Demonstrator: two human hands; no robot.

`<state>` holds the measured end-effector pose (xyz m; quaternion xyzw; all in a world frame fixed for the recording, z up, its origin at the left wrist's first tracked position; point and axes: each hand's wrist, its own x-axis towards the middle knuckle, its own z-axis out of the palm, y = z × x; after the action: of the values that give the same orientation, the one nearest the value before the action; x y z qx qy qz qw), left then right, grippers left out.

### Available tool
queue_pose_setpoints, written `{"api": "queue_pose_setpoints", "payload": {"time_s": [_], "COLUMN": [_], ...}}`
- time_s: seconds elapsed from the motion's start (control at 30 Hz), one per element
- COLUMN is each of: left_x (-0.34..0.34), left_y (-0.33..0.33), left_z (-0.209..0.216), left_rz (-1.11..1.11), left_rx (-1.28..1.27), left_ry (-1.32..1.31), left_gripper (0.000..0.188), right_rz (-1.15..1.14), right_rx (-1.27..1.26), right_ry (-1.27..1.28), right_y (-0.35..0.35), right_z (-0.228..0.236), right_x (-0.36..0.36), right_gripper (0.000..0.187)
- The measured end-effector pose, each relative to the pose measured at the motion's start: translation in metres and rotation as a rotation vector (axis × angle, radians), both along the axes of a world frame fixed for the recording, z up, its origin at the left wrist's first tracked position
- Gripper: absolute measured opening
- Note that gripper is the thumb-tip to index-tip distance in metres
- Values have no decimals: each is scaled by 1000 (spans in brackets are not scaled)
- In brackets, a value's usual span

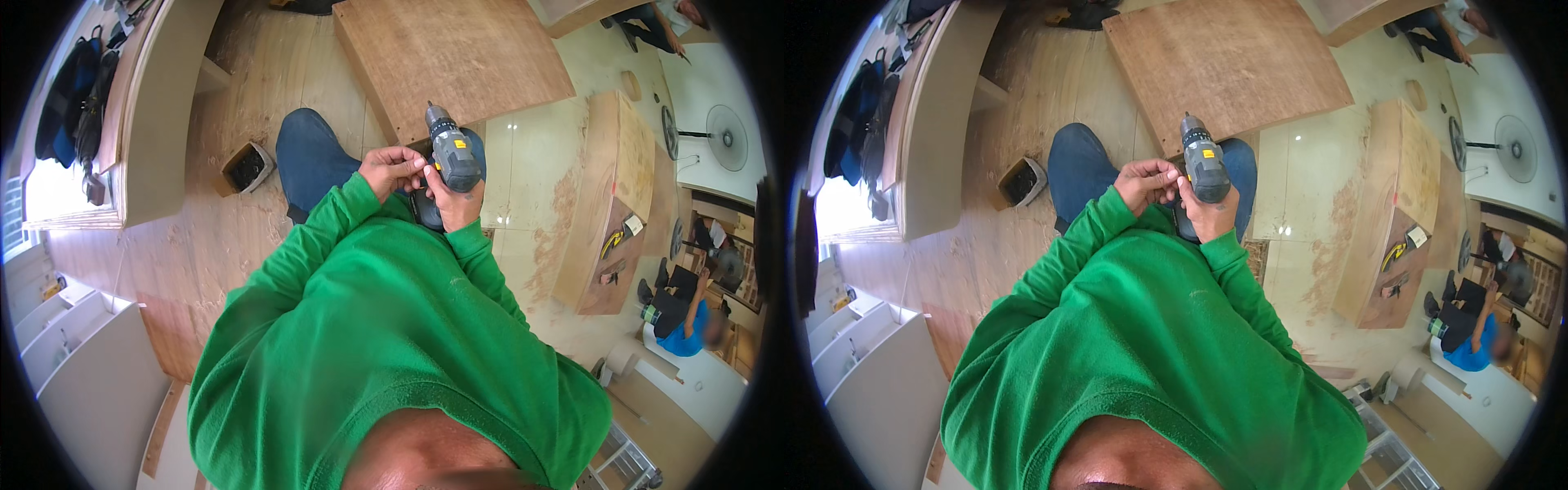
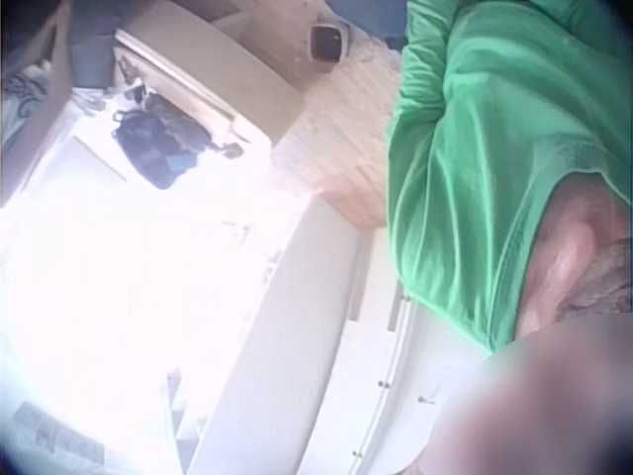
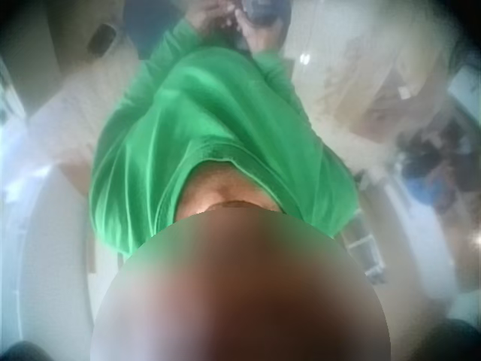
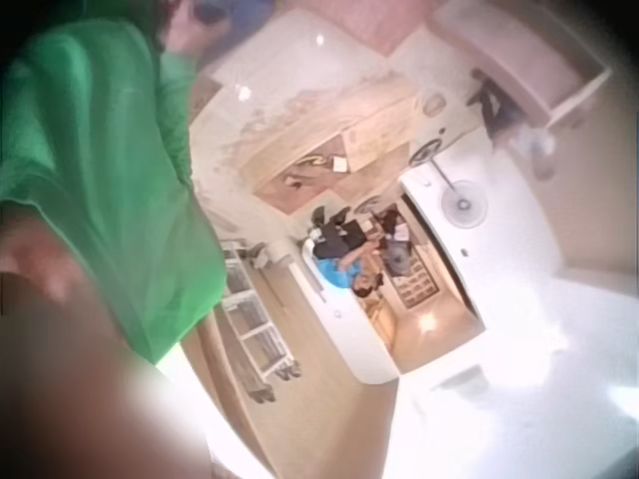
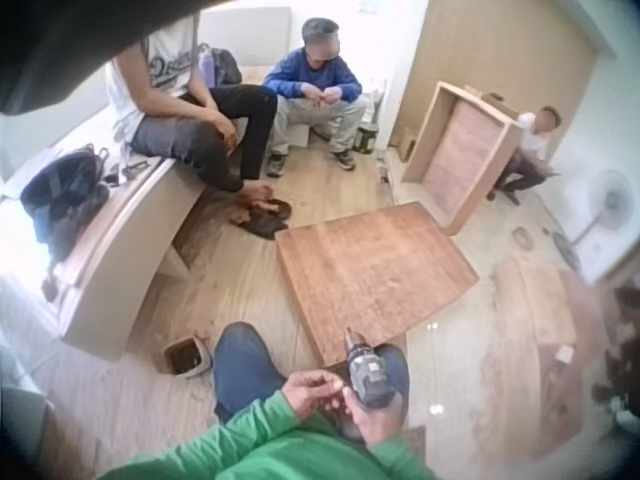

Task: The person kneels on the floor and uses a cordless drill to drive screws into a rectangular wooden panel. They repeatedly pick up screws, align them with pre-drilled holes, and fasten them while another person assists by holding the panel steady.

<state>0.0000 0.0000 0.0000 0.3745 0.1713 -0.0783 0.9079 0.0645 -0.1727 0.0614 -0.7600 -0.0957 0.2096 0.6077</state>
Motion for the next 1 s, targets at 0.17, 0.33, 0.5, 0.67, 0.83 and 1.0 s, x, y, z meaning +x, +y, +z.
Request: {"api": "queue_pose_setpoints", "payload": {"time_s": [0.17, 0.33, 0.5, 0.67, 0.83, 1.0], "left_x": [13, 33, 40, 34, 37, 41], "left_y": [24, 54, 62, 54, 55, 58], "left_z": [-6, -7, -4, -6, -16, -27], "left_rz": [279, 432, 426, 424, 433, 436], "left_rx": [-207, -391, -442, -474, -463, -399], "left_ry": [80, -52, -99, -65, -57, 7], "left_gripper": [20, 18, 18, 19, 18, 19], "right_rz": [100, 256, 312, 337, 326, 312], "right_rx": [154, 81, -3, -32, -25, -56], "right_ry": [48, -8, -110, -106, -64, -15], "right_y": [0, -10, -6, -4, 2, 8], "right_z": [21, 27, 22, 22, 17, 12], "right_x": [2, 1, -4, -1, 4, 8], "right_gripper": [16, 21, 25, 23, 22, 22]}}
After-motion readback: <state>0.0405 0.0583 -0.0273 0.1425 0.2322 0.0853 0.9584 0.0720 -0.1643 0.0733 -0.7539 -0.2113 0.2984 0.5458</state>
